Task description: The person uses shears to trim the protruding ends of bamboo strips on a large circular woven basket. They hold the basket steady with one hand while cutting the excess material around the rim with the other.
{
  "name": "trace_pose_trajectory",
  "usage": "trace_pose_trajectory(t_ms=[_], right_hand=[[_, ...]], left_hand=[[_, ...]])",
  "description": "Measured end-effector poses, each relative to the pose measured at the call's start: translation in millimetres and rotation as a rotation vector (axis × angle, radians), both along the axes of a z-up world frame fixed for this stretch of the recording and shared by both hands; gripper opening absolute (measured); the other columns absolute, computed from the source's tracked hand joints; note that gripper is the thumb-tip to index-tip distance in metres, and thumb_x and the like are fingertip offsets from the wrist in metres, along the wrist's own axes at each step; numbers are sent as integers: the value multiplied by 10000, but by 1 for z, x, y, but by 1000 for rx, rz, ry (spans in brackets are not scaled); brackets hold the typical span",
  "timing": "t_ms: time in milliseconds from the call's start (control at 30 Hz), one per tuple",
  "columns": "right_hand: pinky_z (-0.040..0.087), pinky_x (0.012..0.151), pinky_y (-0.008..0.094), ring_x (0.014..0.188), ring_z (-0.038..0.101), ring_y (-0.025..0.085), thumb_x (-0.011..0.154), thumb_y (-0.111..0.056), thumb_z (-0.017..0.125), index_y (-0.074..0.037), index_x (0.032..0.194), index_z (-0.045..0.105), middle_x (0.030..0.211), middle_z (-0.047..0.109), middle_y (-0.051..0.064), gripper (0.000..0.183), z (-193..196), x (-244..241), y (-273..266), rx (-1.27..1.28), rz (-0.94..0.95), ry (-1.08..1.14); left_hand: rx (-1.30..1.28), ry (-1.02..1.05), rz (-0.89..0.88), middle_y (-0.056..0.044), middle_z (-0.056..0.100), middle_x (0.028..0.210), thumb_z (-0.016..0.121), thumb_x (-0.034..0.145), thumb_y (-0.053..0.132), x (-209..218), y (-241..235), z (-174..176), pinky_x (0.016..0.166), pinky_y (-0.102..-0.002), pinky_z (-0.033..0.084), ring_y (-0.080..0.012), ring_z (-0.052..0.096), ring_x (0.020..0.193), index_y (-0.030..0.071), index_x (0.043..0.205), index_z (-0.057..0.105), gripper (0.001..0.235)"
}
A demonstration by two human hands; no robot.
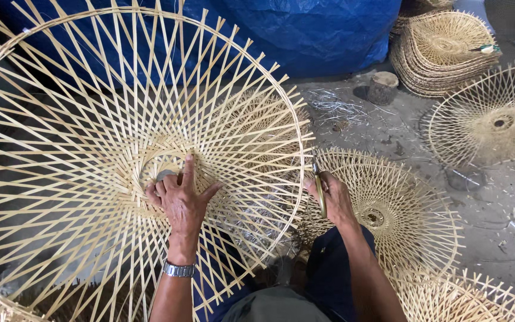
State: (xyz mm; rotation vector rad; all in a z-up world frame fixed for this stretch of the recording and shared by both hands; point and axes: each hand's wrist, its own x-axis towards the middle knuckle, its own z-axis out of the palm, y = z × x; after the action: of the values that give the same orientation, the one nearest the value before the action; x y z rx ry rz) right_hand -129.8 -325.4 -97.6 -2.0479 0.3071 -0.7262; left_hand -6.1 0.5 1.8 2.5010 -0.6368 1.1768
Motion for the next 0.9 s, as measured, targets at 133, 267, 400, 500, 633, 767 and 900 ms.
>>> trace_pose_trajectory(t_ms=[133, 267, 400, 500, 633, 767, 900], right_hand=[[369, 421, 325, 480, 425, 118, 867, -657, 597, -93, 773, 605, 600, 472, -9, 571, -2, -2, -1, 6, -4, -3], [402, 422, 319, 465, 435, 118, 850, -668, 593, -108, 796, 613, 601, 508, -27, 563, 0, -1, -4, -43, -40, 67], [426, 454, 331, 495, 469, 119, 843, -668, 608, -90, 813, 627, 618, 533, -13, 579, 5, -3, -7, -70, -66, 147], [421, 460, 344, 521, 487, 130, 841, -666, 605, -78, 842, 644, 639, 540, 13, 589, 10, -15, -3, 8, -37, 104], [445, 455, 356, 540, 530, 137, 849, -660, 582, -71, 908, 641, 663, 567, 41, 595, -5, -24, 11, 116, -16, 69], [456, 422, 369, 497, 526, 155, 839, -634, 576, -93, 899, 645, 634, 568, 57, 549, -13, -20, 20, 143, -43, 98], [437, 422, 347, 508, 515, 164, 889, -615, 594, -62, 794, 627, 632, 557, 59, 563, -8, -12, 17, 51, -40, 47]], left_hand=[[9, 6, 6, -88, 545, 924, 844, 606, 664, -2, -1, 2, 1010, -603, 271, -281, 526, 916, 275, 1501, 500, 1034], [13, 12, 0, -99, 551, 921, 840, 617, 666, -2, -1, 3, 1002, -594, 271, -295, 527, 926, 270, 1503, 498, 1029], [-16, 1, -29, -93, 555, 910, 837, 641, 677, 2, 0, 1, 1035, -608, 267, -293, 530, 915, 257, 1492, 500, 1007], [-19, -12, -5, -94, 568, 918, 837, 647, 675, 3, 2, 0, 1005, -602, 274, -288, 536, 912, 269, 1482, 530, 978], [0, 21, -21, -94, 569, 928, 844, 658, 648, 4, 2, 1, 1000, -603, 291, -295, 537, 927, 255, 1507, 514, 992], [1, 25, -27, -102, 559, 922, 854, 654, 638, 4, 3, 1, 996, -607, 293, -300, 535, 925, 255, 1505, 490, 1001], [-10, 21, -29, -95, 556, 919, 853, 654, 632, 3, 3, 2, 989, -605, 293, -298, 534, 924, 263, 1513, 488, 1004]])
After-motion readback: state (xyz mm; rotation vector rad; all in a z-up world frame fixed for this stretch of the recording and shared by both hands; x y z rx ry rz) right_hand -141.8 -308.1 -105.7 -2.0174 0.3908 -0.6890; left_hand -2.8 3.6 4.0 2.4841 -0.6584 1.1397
